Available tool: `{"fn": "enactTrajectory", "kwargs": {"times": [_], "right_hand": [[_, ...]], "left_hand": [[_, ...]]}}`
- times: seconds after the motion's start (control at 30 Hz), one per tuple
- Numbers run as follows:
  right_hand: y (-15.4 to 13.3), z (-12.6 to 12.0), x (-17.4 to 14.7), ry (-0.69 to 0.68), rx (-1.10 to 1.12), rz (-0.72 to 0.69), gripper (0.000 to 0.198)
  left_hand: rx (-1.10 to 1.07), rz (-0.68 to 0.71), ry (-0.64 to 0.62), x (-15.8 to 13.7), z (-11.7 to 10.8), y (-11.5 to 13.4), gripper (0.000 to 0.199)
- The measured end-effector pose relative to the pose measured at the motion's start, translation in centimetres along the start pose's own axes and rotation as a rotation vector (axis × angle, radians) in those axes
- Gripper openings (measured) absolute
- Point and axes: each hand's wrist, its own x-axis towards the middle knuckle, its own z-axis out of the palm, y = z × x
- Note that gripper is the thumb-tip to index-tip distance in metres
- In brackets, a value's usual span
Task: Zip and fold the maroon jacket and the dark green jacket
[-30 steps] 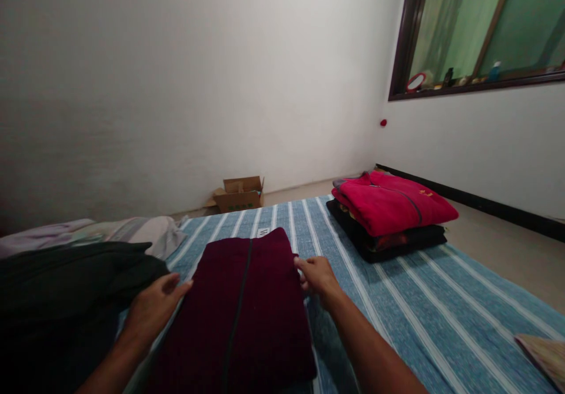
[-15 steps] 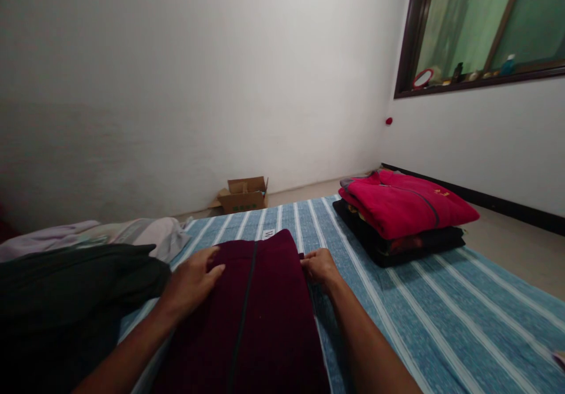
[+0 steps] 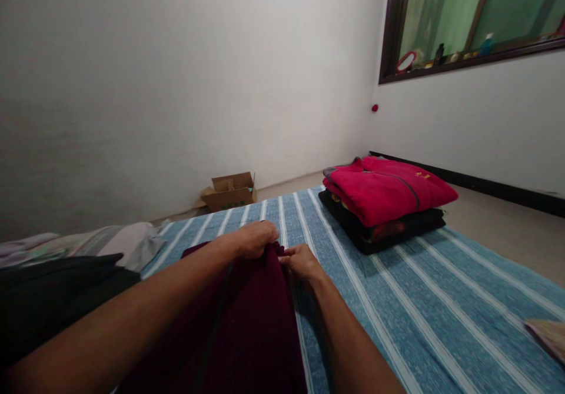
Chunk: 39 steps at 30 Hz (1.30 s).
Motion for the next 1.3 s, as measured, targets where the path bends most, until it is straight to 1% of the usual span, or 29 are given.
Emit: {"fn": "enactTrajectory", "kwargs": {"times": [0.03,0.1,0.23,0.3,0.37,0.43,0.53,0.63,0.7,0.8,0.87,0.93,1.0,1.1,1.17,1.23,1.3], "right_hand": [[-0.1,0.2,0.0,0.013,0.000,-0.003,0.009],[-0.3,0.6,0.1,0.063,-0.003,-0.020,0.009],[-0.2,1.1,0.8,0.160,-0.006,-0.056,0.007],[-0.1,1.3,1.0,0.184,0.001,-0.057,0.009],[-0.2,1.5,1.1,0.193,0.017,-0.061,0.010],[-0.3,1.8,1.1,0.192,0.036,-0.079,0.008],[-0.2,2.1,1.3,0.196,0.036,-0.102,0.004],[0.3,1.8,1.7,0.197,0.007,-0.081,0.005],[0.6,1.5,1.9,0.174,-0.005,-0.061,0.007],[0.8,1.4,2.0,0.148,-0.001,-0.049,0.007],[0.7,1.7,1.9,0.158,0.008,-0.057,0.007],[0.7,2.3,1.8,0.177,0.017,-0.072,0.007],[0.5,3.0,1.7,0.187,0.020,-0.084,0.007],[0.2,3.6,1.4,0.174,0.024,-0.105,0.003],[0.1,3.6,1.2,0.162,0.022,-0.122,0.005],[0.2,3.3,1.3,0.163,0.010,-0.129,0.009],[0.5,2.8,1.4,0.168,-0.004,-0.118,0.013]], "left_hand": [[0.042,-0.009,-0.012,-0.3,-0.4,0.0,0.021],[0.157,0.033,-0.031,-1.3,-1.4,-0.2,0.023],[0.267,0.108,0.130,-4.0,-3.0,-0.7,0.024],[0.285,0.095,0.223,-5.4,-3.3,-1.0,0.025],[0.282,0.057,0.288,-6.5,-3.3,-1.3,0.027],[0.276,0.029,0.324,-7.2,-3.2,-1.6,0.028],[0.267,0.040,0.408,-8.0,-3.0,-2.1,0.027],[0.223,0.108,0.544,-8.7,-2.9,-2.6,0.028],[0.183,0.175,0.618,-9.2,-2.8,-3.0,0.030],[0.159,0.265,0.681,-9.8,-2.6,-3.7,0.030],[0.163,0.300,0.715,-10.1,-2.6,-4.0,0.029],[0.170,0.313,0.732,-10.1,-2.7,-4.0,0.027],[0.176,0.299,0.722,-9.6,-2.8,-3.7,0.028],[0.190,0.239,0.648,-7.7,-2.4,-2.7,0.027],[0.187,0.191,0.568,-6.1,-1.5,-2.0,0.029],[0.158,0.152,0.497,-4.5,0.0,-1.3,0.039],[0.080,0.116,0.443,-3.5,1.5,-1.0,0.049]]}}
